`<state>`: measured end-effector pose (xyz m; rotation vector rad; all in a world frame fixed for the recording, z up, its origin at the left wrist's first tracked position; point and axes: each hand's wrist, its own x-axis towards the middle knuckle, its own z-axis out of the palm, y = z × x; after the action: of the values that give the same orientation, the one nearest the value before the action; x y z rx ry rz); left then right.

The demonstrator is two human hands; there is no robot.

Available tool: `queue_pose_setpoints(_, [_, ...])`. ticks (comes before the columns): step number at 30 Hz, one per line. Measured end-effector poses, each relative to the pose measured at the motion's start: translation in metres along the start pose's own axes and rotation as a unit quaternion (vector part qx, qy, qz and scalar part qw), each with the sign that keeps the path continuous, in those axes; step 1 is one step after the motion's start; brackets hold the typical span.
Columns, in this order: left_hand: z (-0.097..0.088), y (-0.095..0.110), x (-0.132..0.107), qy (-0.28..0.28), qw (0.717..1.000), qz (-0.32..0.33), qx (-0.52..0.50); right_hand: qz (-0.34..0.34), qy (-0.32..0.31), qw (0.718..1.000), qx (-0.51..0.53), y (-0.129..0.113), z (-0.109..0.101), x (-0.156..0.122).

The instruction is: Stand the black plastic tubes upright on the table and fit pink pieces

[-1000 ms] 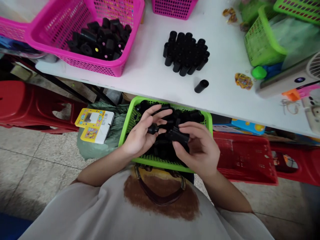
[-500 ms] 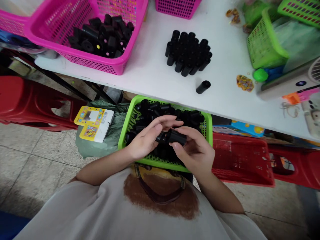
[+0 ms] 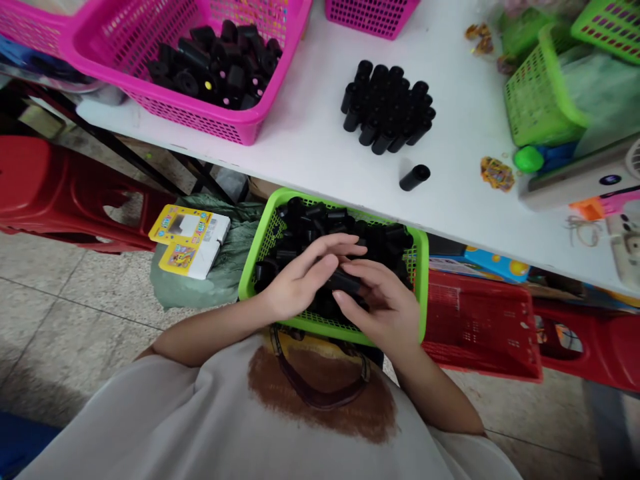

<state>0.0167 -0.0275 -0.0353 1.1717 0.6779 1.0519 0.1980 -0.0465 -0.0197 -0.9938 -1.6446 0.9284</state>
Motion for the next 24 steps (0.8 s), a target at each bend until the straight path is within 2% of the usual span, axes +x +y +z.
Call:
queue_pose_setpoints(2, [-0.002,-0.006,-0.007,-0.037,0.997,0.011,0.060,-0.017,-0.027,0.999,-0.041,0.000,-0.001,0.001])
queue_pose_setpoints(4, [-0.004,-0.013,-0.014,-0.048,0.992,-0.011,0.118,-0.044,-0.069,0.991,-0.104,0.001,-0.002,0.003])
queue_pose_setpoints(7, [-0.012,-0.015,-0.019,-0.057,0.976,-0.016,0.210,-0.084,-0.159,0.965,-0.192,0.002,-0.010,0.012])
queue_pose_setpoints(8, [-0.016,-0.011,-0.019,-0.053,0.970,-0.006,0.238,-0.090,-0.166,0.959,-0.213,0.003,-0.015,0.017])
queue_pose_setpoints(10, [-0.027,0.005,-0.014,-0.019,0.951,0.009,0.308,-0.088,-0.106,0.956,-0.259,0.012,-0.034,0.032])
queue_pose_setpoints(11, [-0.035,0.014,-0.010,0.013,0.934,0.011,0.357,-0.079,-0.044,0.953,-0.288,0.020,-0.047,0.041])
queue_pose_setpoints(13, [-0.051,0.033,0.001,0.085,0.881,0.004,0.465,-0.052,0.090,0.932,-0.348,0.046,-0.076,0.062])
queue_pose_setpoints(15, [-0.066,0.044,0.014,0.132,0.825,-0.020,0.549,-0.022,0.178,0.902,-0.393,0.079,-0.105,0.082])
queue_pose_setpoints(17, [-0.076,0.045,0.028,0.134,0.783,-0.051,0.605,0.006,0.196,0.896,-0.399,0.111,-0.124,0.099])
queue_pose_setpoints(19, [-0.077,0.037,0.042,0.096,0.745,-0.079,0.656,0.007,0.186,0.906,-0.380,0.132,-0.131,0.108])
queue_pose_setpoints(21, [-0.073,0.027,0.054,0.047,0.697,-0.112,0.707,-0.013,0.174,0.919,-0.353,0.137,-0.127,0.110])
queue_pose_setpoints(24, [-0.063,0.015,0.065,-0.006,0.631,-0.155,0.760,-0.050,0.189,0.924,-0.330,0.121,-0.110,0.102])
